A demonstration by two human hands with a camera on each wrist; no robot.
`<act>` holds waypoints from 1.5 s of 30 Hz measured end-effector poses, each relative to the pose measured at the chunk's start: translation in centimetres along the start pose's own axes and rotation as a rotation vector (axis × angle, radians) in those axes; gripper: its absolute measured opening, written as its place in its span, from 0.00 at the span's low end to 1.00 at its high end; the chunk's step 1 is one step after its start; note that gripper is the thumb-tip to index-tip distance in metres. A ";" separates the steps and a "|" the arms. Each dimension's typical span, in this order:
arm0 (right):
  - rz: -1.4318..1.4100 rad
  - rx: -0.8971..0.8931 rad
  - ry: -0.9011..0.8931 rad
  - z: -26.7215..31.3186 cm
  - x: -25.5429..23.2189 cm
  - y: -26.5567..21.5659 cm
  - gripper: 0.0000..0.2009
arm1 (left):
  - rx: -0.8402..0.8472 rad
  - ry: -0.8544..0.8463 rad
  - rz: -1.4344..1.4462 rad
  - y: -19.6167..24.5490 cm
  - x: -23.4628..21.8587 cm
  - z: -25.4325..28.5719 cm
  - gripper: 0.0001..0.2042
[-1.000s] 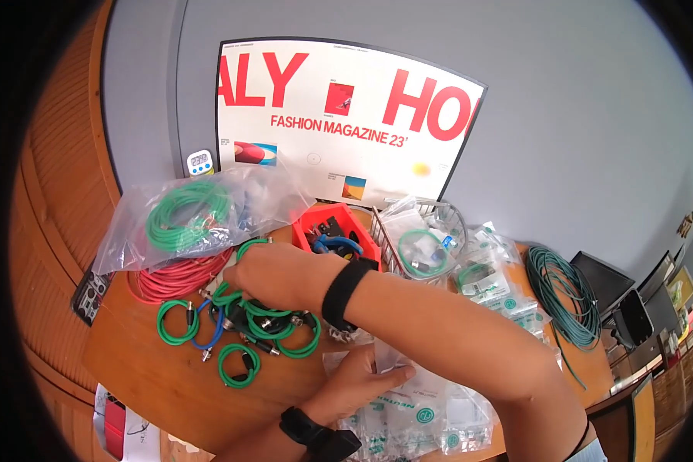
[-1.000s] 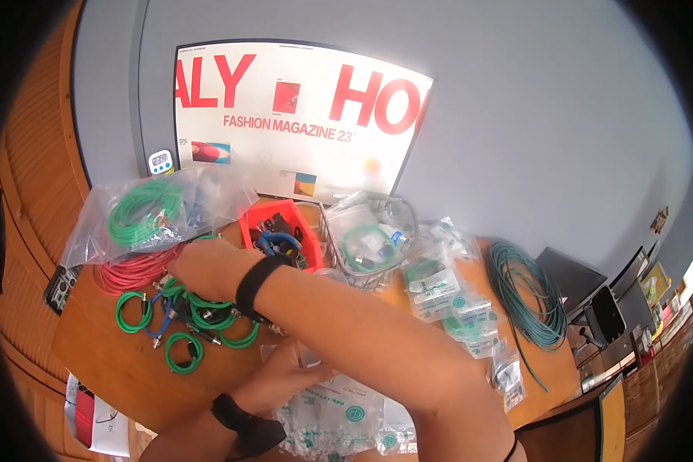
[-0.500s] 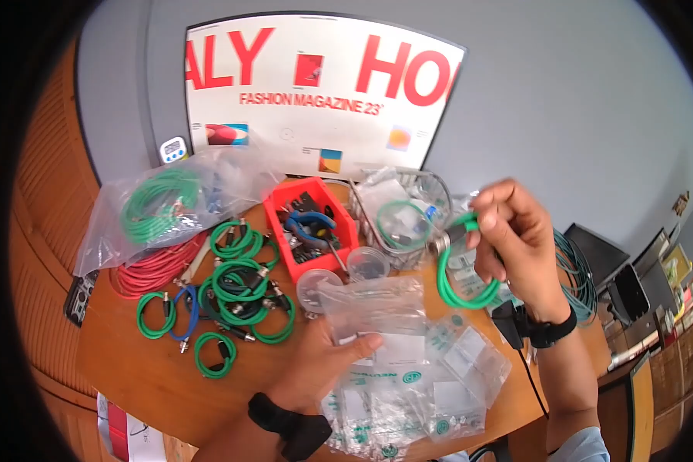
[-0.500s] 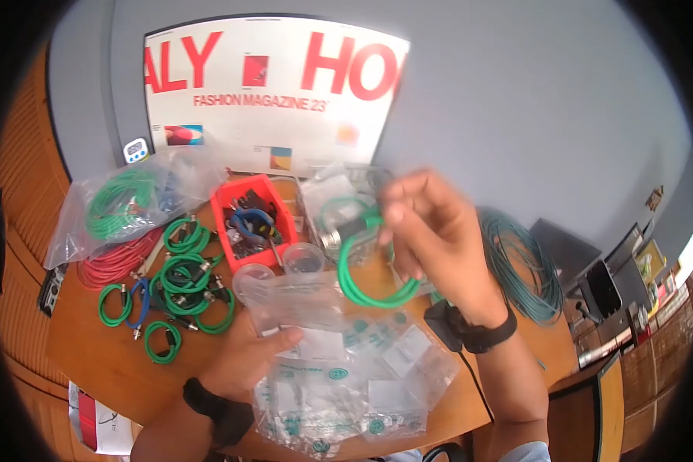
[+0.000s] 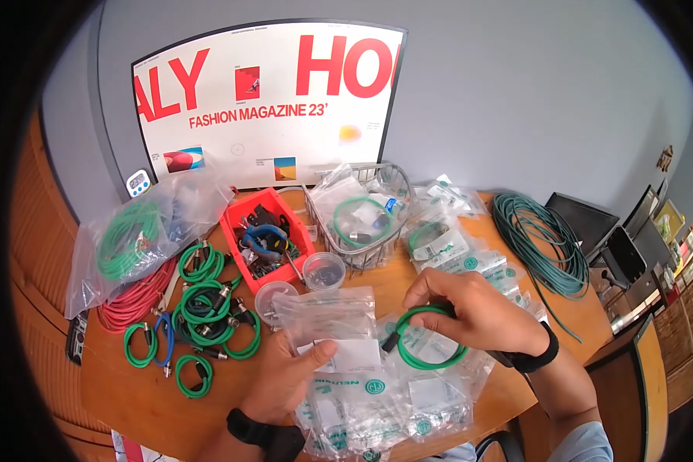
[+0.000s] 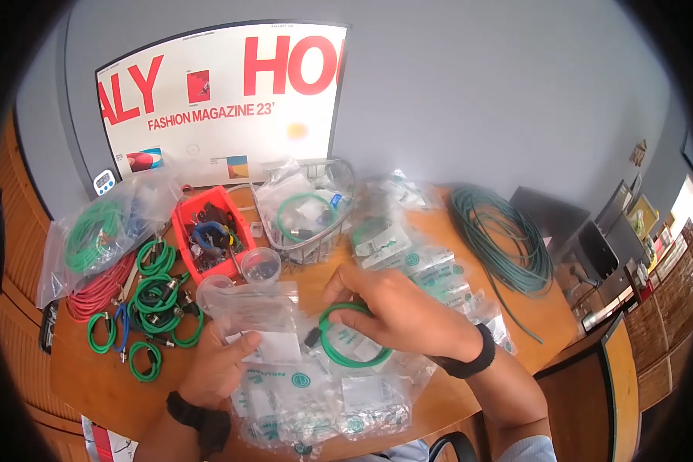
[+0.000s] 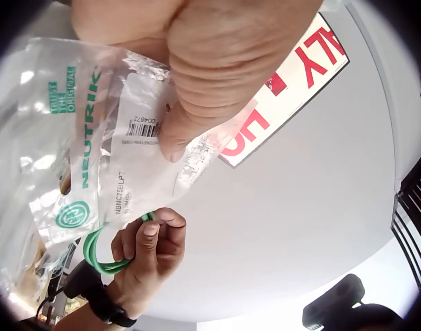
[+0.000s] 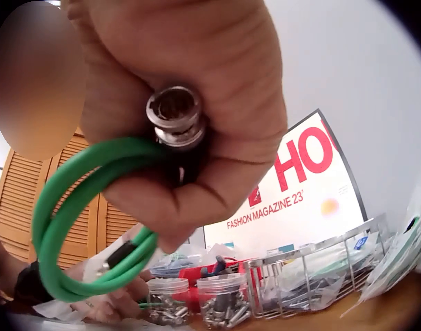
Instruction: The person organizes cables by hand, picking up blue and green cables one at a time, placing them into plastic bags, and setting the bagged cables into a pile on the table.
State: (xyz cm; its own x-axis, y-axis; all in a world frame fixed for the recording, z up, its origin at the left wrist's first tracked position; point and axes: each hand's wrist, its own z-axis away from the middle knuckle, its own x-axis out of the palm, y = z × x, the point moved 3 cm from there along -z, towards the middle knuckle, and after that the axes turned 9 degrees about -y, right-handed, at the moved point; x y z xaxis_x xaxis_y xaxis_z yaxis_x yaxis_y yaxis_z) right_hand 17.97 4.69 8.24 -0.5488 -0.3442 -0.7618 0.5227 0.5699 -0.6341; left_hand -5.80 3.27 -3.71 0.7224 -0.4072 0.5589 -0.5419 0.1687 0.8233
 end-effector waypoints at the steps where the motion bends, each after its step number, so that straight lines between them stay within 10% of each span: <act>1: -0.023 0.021 -0.063 0.0 -0.2 -0.4 0.10 | -0.034 0.004 -0.055 0.1 0.0 0.0 0.17; 45: 0.047 -0.036 -0.320 -2.5 0.0 -1.0 0.11 | -0.022 -0.016 -0.375 -0.1 0.3 0.0 0.21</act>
State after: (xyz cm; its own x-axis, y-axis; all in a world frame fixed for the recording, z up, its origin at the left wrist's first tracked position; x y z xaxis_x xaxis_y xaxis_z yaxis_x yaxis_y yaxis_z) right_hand 15.79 6.00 9.24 -0.2891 -0.5306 -0.7968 0.5157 0.6149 -0.5966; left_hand -5.51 3.11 -3.61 0.8620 -0.4581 0.2168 -0.2318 0.0241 0.9725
